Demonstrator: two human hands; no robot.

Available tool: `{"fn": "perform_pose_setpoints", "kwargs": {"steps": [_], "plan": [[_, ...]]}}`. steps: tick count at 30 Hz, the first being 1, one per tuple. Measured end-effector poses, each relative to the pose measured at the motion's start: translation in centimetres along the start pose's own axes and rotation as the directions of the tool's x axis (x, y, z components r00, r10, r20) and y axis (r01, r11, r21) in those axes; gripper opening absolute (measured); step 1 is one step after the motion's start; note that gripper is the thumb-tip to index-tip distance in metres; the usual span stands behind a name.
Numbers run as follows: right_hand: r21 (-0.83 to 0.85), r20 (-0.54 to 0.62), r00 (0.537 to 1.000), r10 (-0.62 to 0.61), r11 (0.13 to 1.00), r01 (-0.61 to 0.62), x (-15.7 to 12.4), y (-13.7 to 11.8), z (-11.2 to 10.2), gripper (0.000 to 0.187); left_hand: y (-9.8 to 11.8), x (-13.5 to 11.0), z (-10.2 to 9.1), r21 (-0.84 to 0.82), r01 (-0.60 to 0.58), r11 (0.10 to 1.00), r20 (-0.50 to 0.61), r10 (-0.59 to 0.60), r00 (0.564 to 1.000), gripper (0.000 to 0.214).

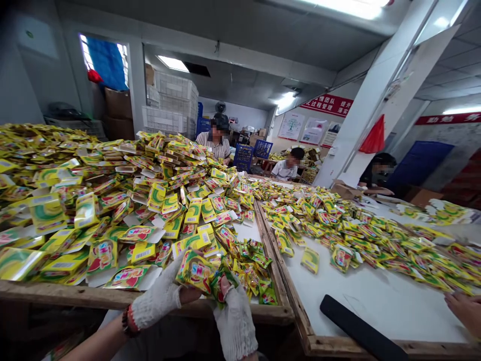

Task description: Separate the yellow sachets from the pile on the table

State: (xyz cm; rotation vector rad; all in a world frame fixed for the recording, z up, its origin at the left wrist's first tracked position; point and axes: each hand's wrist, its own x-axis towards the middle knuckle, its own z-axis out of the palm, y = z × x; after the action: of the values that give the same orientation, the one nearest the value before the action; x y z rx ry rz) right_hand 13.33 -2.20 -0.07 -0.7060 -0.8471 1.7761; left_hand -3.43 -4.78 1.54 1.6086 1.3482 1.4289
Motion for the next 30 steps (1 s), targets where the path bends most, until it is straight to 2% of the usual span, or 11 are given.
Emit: {"fn": "perform_pose_setpoints", "kwargs": {"steps": [3,5,7,9,12,15,18,22,24,27,30], "plan": [[-0.056,-0.045,0.999,-0.002,0.998,0.0,-0.2,-0.4,-0.7,0.045,0.6,-0.2,-1.7,0.038,-0.005,0.999,0.16,-0.001,0.987,0.081],[-0.163,-0.063,0.998,-0.028,0.986,0.017,0.1,-0.5,-1.0,0.046,1.4,-0.1,-2.8,0.09,-0.052,0.995,0.156,0.037,0.987,0.079],[-0.343,-0.077,0.992,-0.098,0.937,0.066,0.6,-0.5,-1.0,0.05,2.3,0.0,-3.4,0.27,-0.141,0.952,0.153,0.102,0.983,0.083],[-0.488,-0.046,0.987,-0.155,0.866,0.113,0.9,-0.4,-0.8,0.053,2.8,0.0,-3.1,0.531,-0.212,0.821,0.218,0.109,0.97,0.088],[-0.595,0.021,0.979,-0.205,0.784,0.177,1.0,-0.4,-0.4,0.048,2.7,0.0,-1.8,0.77,-0.174,0.614,0.25,-0.041,0.967,0.076],[-0.723,-0.047,0.918,-0.394,0.648,0.241,0.9,-0.7,-0.7,0.045,2.0,-0.1,-0.8,0.789,-0.066,0.611,0.18,-0.127,0.976,0.061],[-0.851,-0.069,0.833,-0.548,0.469,0.238,0.9,-1.0,-1.7,0.047,1.8,-0.2,-0.7,0.773,-0.063,0.631,0.177,-0.119,0.977,0.059],[-0.918,0.082,0.886,-0.456,0.311,0.245,1.0,-1.4,-2.5,0.033,1.9,-0.2,-0.8,0.789,-0.133,0.6,0.248,-0.114,0.962,0.067],[-0.923,0.195,0.887,-0.418,0.227,0.31,0.9,-1.6,-2.4,0.027,2.1,-0.3,-0.8,0.795,-0.155,0.587,0.27,-0.114,0.956,0.067],[-0.901,0.351,0.825,-0.443,0.079,0.426,0.7,-1.9,-1.8,0.022,2.4,-0.5,-0.6,0.79,-0.192,0.583,0.314,-0.115,0.943,0.062],[-0.892,0.413,0.737,-0.534,-0.077,0.445,0.7,-1.6,-0.9,0.023,2.3,-0.7,0.0,0.756,-0.194,0.625,0.336,-0.116,0.935,0.059]]}}
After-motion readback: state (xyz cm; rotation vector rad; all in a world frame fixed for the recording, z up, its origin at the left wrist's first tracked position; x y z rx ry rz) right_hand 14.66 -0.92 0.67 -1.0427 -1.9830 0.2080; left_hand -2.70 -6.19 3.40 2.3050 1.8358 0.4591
